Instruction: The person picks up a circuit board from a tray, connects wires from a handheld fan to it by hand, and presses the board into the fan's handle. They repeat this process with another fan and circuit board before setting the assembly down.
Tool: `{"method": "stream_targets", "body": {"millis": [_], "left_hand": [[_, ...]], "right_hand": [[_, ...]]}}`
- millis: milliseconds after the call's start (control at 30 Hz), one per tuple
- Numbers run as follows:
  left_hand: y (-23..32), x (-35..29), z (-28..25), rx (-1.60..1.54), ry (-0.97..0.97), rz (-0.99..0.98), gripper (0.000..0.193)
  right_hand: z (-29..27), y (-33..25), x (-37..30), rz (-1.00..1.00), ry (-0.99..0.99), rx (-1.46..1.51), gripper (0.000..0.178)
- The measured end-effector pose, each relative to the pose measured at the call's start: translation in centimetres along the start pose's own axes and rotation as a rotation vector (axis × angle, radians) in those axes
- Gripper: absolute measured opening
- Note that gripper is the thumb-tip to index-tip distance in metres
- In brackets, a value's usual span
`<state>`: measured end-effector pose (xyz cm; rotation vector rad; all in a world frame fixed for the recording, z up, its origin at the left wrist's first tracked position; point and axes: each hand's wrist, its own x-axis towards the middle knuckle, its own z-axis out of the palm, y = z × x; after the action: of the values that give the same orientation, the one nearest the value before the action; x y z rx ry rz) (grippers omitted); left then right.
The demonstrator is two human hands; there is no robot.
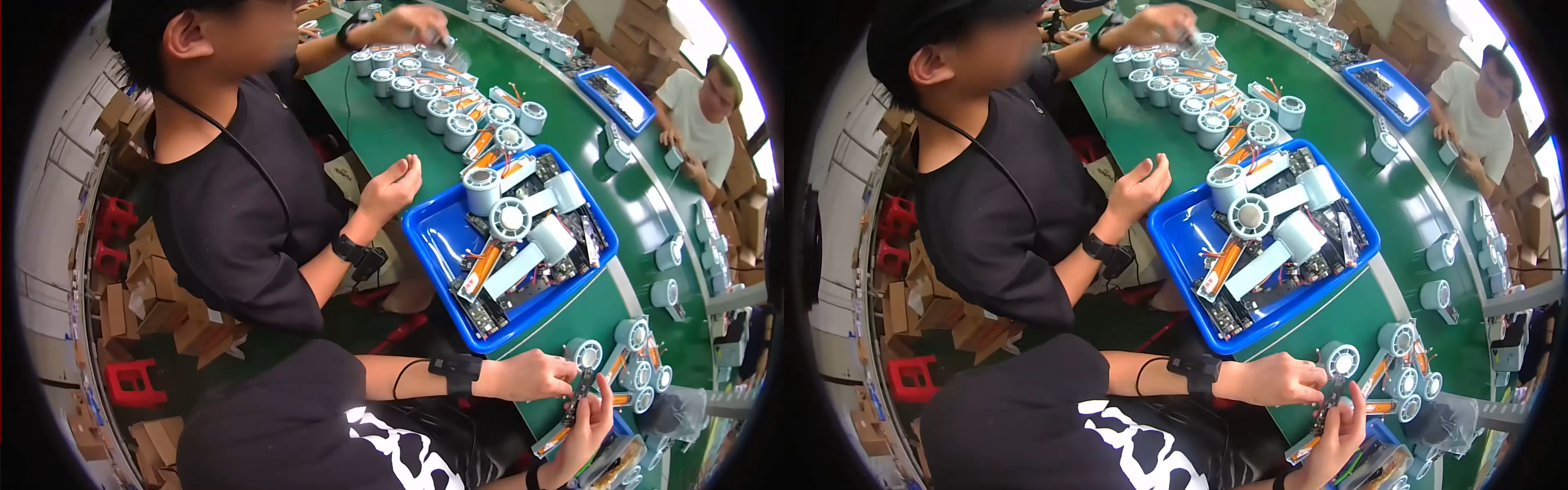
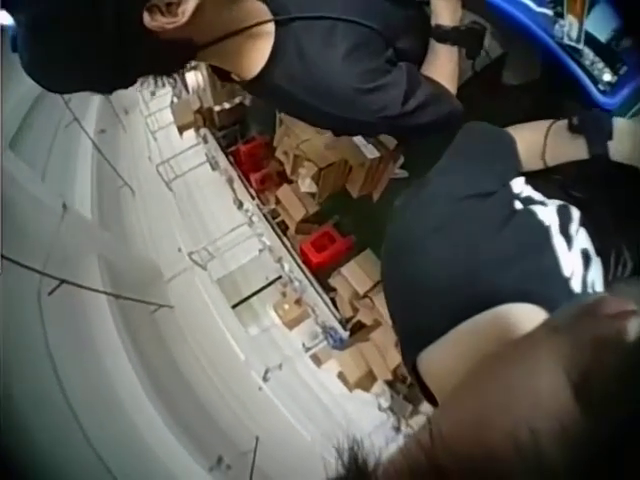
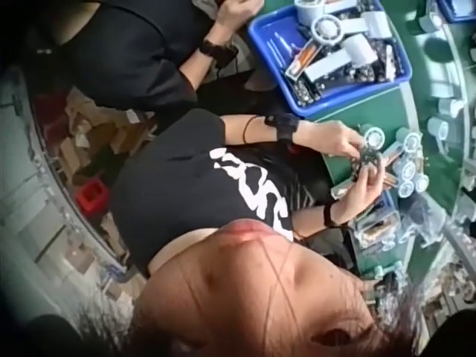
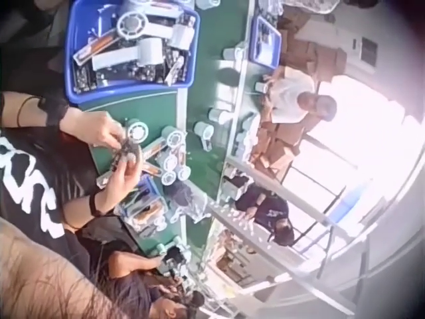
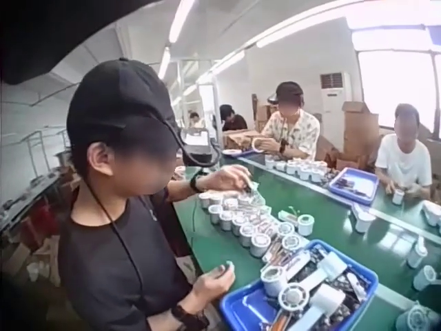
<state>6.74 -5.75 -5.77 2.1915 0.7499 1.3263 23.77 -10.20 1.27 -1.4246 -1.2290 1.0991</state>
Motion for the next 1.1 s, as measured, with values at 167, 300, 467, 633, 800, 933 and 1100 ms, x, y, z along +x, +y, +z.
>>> {"method": "stream_targets", "body": {"millis": [167, 300, 467, 633, 800, 933, 1100], "left_hand": [[-1.5, -0.6, 0.3, -0.135, 0.036, -0.035, 0.012], [-3.3, 1.2, 2.2, -0.241, 0.050, -0.153, 0.011], [-11.6, 3.6, 6.2, -0.112, 0.063, -0.171, 0.018], [-12.8, 4.5, 11.9, -0.245, 0.067, -0.287, 0.013], [-8.5, 4.0, 8.1, -0.276, 0.081, -0.302, 0.010], [-0.5, 3.1, 7.8, -0.566, 0.082, -0.294, 0.011], [-2.2, 2.6, 2.6, -0.337, 0.105, -0.189, 0.012]], "right_hand": [[0.2, 2.3, -0.5, -0.054, 0.131, -0.042, 0.036], [1.3, 3.9, 0.7, 0.227, 0.481, 0.280, 0.034], [-0.4, 12.6, 9.3, -0.034, 0.238, 0.103, 0.046], [-4.3, 16.0, 9.5, 0.033, 0.312, 0.143, 0.041], [-2.2, 11.1, 6.3, 0.046, 0.410, -0.304, 0.037], [-4.1, 7.4, -1.9, 0.027, 0.510, -0.125, 0.036], [1.1, 7.5, 1.6, -0.020, 0.329, 0.391, 0.029]]}}
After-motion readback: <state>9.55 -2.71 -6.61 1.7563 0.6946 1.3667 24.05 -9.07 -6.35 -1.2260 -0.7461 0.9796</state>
